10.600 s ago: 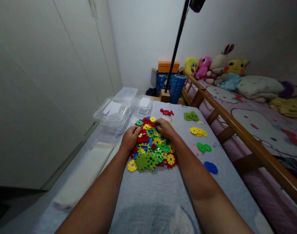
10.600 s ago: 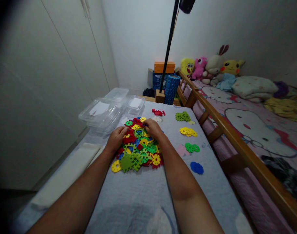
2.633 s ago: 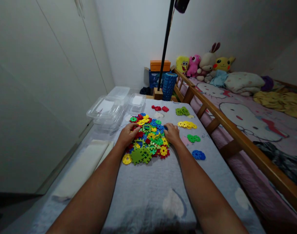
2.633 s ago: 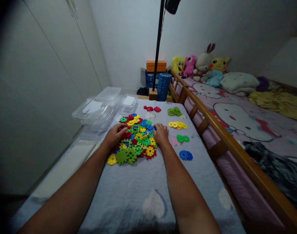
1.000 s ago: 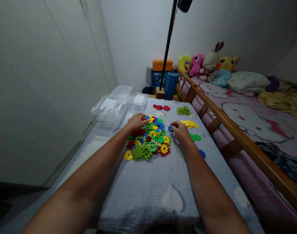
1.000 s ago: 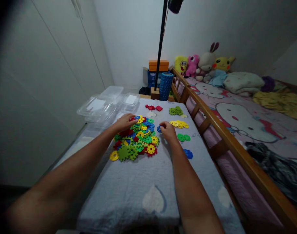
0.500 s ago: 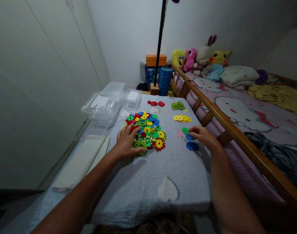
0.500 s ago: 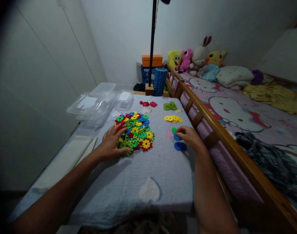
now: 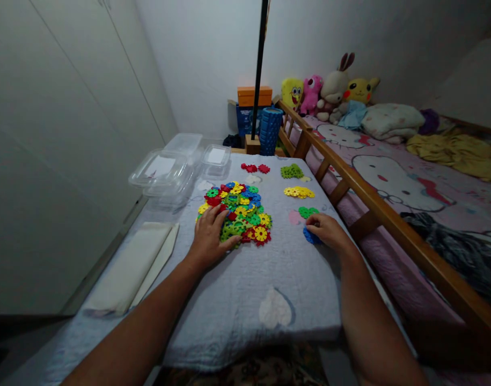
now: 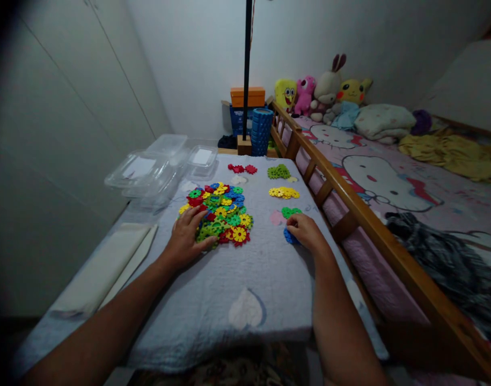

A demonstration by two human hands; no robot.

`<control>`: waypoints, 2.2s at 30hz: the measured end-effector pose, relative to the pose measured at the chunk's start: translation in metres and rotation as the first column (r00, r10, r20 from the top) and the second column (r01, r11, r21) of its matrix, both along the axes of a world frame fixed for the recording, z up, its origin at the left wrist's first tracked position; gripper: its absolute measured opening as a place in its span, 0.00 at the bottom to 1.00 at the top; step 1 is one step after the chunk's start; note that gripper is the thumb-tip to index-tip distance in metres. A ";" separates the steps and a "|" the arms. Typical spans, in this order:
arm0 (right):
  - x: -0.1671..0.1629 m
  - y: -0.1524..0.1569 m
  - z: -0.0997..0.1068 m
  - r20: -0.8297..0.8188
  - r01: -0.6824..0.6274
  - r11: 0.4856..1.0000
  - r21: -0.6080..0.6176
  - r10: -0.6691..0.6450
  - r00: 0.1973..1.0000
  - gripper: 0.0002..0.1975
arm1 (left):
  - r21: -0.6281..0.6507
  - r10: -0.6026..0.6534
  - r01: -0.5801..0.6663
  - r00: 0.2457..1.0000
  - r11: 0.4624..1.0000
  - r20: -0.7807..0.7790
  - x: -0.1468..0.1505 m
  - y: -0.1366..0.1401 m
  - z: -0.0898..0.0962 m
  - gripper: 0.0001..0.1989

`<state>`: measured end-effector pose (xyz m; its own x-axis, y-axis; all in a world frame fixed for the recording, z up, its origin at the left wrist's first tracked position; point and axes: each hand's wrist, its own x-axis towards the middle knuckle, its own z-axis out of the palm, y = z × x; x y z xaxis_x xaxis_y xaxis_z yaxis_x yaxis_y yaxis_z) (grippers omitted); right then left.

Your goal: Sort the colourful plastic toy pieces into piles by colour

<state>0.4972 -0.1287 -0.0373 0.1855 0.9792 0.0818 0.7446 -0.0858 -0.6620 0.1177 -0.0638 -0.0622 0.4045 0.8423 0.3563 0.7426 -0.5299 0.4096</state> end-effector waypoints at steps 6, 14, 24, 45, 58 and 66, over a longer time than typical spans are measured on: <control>-0.047 0.015 0.015 0.099 -0.100 0.994 0.032 0.096 0.990 0.03 | 0.003 0.006 -0.006 0.997 1.000 0.076 0.000 0.006 0.000 0.32; -0.144 0.046 0.027 0.215 -0.419 0.905 0.079 0.395 0.893 0.09 | 0.011 0.026 -0.027 0.993 1.000 0.114 0.001 0.009 0.002 0.26; -0.164 0.061 0.025 0.079 -0.323 0.945 -0.049 0.326 0.942 0.07 | 0.014 0.059 -0.061 0.993 0.998 0.105 0.004 0.012 0.002 0.26; -0.120 0.076 0.005 -0.626 0.033 0.995 0.093 0.033 0.779 0.17 | 0.036 0.115 -0.112 0.990 0.993 -0.081 0.021 0.030 0.026 0.24; -0.051 0.124 0.014 -0.604 0.254 0.967 0.029 -0.185 0.775 0.14 | 0.179 0.159 -0.200 0.962 0.963 0.221 0.015 0.067 0.026 0.13; 0.020 0.181 0.019 -0.494 0.607 0.795 0.008 -0.524 0.694 0.11 | -0.001 0.226 -0.239 0.916 0.971 0.331 -0.019 0.087 0.014 0.14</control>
<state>0.5173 0.0526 -0.0188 0.7544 0.6563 -0.0126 0.2071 -0.2562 -0.9442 0.0991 0.0232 -0.0479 0.0542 0.8811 0.4697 0.6754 -0.3788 0.6327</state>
